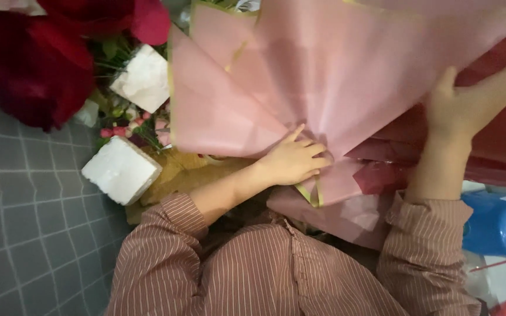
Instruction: Smoothing and folding pink wrapping paper to prepare for a flower bouquet.
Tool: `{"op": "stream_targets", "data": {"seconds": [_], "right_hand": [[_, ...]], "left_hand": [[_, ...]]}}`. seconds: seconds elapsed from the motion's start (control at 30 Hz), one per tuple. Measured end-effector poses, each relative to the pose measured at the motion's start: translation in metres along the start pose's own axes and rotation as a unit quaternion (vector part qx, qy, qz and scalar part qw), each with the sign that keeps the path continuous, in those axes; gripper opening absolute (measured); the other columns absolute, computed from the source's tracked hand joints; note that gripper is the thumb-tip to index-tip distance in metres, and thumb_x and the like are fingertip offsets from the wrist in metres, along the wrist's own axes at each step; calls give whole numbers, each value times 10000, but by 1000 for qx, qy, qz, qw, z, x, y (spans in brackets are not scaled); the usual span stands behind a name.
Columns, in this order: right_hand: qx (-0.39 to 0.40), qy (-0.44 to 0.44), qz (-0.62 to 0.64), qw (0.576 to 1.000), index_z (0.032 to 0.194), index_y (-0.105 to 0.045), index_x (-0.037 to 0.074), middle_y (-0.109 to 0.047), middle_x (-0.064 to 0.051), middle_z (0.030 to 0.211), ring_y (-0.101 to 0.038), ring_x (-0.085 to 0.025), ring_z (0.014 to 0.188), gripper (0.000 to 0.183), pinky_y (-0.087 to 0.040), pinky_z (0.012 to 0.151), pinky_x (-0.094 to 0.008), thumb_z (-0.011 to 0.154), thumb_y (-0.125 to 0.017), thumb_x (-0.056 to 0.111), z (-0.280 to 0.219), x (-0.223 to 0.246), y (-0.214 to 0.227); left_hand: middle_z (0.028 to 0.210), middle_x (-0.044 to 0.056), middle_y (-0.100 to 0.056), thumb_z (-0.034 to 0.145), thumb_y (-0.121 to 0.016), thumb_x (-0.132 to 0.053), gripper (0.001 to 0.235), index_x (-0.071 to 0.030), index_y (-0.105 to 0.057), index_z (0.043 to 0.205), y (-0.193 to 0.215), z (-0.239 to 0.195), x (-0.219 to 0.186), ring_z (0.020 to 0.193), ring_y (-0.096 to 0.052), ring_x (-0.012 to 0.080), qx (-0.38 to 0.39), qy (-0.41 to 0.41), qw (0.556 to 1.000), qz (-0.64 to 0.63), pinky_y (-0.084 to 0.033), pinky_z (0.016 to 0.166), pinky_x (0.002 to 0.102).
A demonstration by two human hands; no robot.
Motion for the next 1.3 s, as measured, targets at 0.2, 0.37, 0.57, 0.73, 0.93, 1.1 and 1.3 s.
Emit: {"op": "stream_targets", "data": {"seconds": [0.2, 0.37, 0.57, 0.73, 0.93, 1.1, 1.3], "right_hand": [[164, 186, -13, 969, 1214, -470, 125, -383, -62, 1159, -377, -271, 1095, 313, -256, 932, -435, 1092, -649, 351, -4, 63, -46], [303, 383, -12, 873, 894, -736, 154, -687, -4, 890, -674, -263, 906, 140, -492, 902, -383, 806, -707, 258, -54, 65, -134], [409, 236, -65, 879, 1460, -596, 243, -407, -178, 1625, -289, -451, 1484, 525, -268, 1100, -749, 974, -625, 438, -58, 43, -155], [429, 121, -100, 890, 1590, -443, 315, -305, -219, 1665, -235, -466, 1515, 590, -127, 1171, -711, 1026, -461, 486, -45, 45, -142], [370, 158, -80, 912, 1565, -548, 153, -388, -295, 1611, -321, -537, 1449, 628, -178, 1113, -762, 1012, -570, 451, -52, 23, -149], [278, 232, -39, 931, 1430, -669, 30, -548, -284, 1457, -455, -472, 1349, 543, -255, 1047, -737, 959, -735, 291, -55, 28, -145], [272, 336, 6, 902, 1308, -696, 38, -635, -221, 1423, -566, -401, 1328, 368, -407, 1019, -590, 1009, -722, 251, -68, 48, -147]], "left_hand": [[1227, 38, -690, 847, -695, -288, 290, -275, -748, 1131, -17, 0, -5, 1181, -621, 273, -64, -5, 995, 71, -198, 1225, 677], [1325, 114, -686, 895, -600, -256, 317, -275, -744, 1177, -11, -4, -27, 1180, -605, 316, -121, 49, 984, 121, -323, 1162, 558], [1336, 68, -631, 838, -640, -572, 714, -283, -547, 1484, 0, -20, -49, 1209, -556, 320, 68, 173, 979, 81, -362, 1013, 459], [1412, 120, -563, 922, -604, -580, 734, -278, -390, 1556, 52, -41, -51, 1191, -594, 352, 116, 221, 965, -85, -482, 878, 503], [1208, 129, -691, 964, -593, -560, 445, -156, -667, 1134, 70, -80, -26, 1109, -648, 360, 193, 311, 925, -101, -452, 969, 574], [1163, 115, -697, 966, -579, -575, 431, -181, -715, 1075, 58, -118, -6, 1038, -665, 360, 231, 363, 896, -106, -512, 826, 525], [1058, 191, -663, 967, -515, -345, 350, -76, -676, 1123, 63, -119, 38, 941, -624, 421, 67, 337, 937, -66, -472, 815, 593]]}}
Point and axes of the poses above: each hand's wrist, its own z-axis towards the middle knuckle, its own y-axis out of the back of the hand, x = y × z, the point moved 1 cm from there along z, towards the middle knuckle
